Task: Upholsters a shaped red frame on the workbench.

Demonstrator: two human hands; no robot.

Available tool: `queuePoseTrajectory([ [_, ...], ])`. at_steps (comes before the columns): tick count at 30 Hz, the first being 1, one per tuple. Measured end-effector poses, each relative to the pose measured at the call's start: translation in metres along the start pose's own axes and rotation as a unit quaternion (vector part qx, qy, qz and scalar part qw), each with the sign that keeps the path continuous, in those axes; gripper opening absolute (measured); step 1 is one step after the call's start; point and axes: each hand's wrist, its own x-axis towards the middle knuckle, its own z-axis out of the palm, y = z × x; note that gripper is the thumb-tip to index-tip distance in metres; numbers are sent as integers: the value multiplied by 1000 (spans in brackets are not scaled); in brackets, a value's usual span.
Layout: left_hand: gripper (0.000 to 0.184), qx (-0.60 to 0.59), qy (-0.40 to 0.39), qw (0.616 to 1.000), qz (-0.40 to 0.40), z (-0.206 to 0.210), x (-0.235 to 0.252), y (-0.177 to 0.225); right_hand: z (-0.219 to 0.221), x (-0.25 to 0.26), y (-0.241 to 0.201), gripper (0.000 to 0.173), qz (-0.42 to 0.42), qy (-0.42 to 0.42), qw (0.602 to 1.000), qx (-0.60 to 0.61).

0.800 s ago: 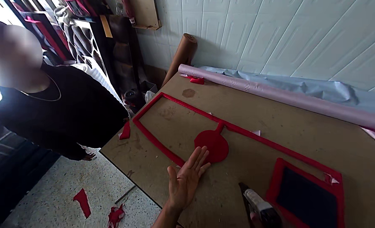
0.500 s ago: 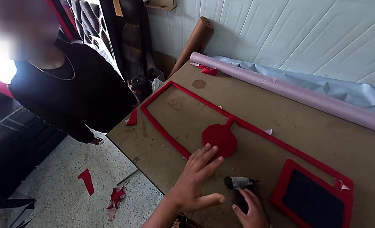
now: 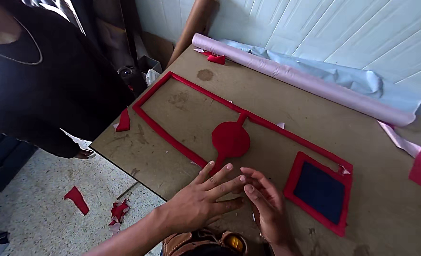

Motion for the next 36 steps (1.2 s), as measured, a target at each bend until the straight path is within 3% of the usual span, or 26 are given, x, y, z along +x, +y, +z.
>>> queuePoseTrajectory([
  [3, 50, 18, -17, 999, 23, -10, -7, -3, 1, 2, 0, 33, -15, -22, 1000, 9],
  [9, 50, 43, -45, 997, 51, -24, -15, -8, 2, 3, 9, 36, -30, -55, 996, 57],
  [13, 44, 59, -81, 993, 58, -30, -23, -6, 14, 10, 9, 45, 23, -71, 997, -27],
  [18, 38, 51, -93, 992, 73, -19, -31, -4, 28, 20, 7, 33, 53, -77, 989, -117],
  [21, 34, -15, -51, 997, 57, -19, -32, -4, 26, 22, 10, 34, 28, -56, 995, -76],
  [24, 34, -156, 70, 985, -24, -10, -28, 3, 11, 20, 20, 55, 25, 5, 999, 48],
  [27, 29, -284, 259, 913, -137, 24, -15, 5, -39, -3, 50, 52, 31, 80, 992, -94],
  [28, 29, -354, 309, 862, -189, 40, -8, 2, -60, -19, 67, 44, 47, 121, 971, -203],
  [30, 33, -514, 369, 706, -318, 77, 5, -6, -98, -64, 112, 42, 110, 173, 895, -396],
  [31, 38, -577, 352, 632, -380, 95, 10, -8, -113, -92, 132, 48, 135, 169, 869, -445],
  [32, 44, -615, 304, 597, -416, 109, 16, -9, -126, -113, 146, 52, 137, 156, 854, -477],
  [34, 52, -665, 219, 581, -415, 130, 29, -2, -145, -134, 161, 58, 107, 112, 831, -534],
  [36, 48, -669, 143, 600, -415, 149, 32, 5, -141, -134, 171, 71, 108, 58, 806, -579],
])
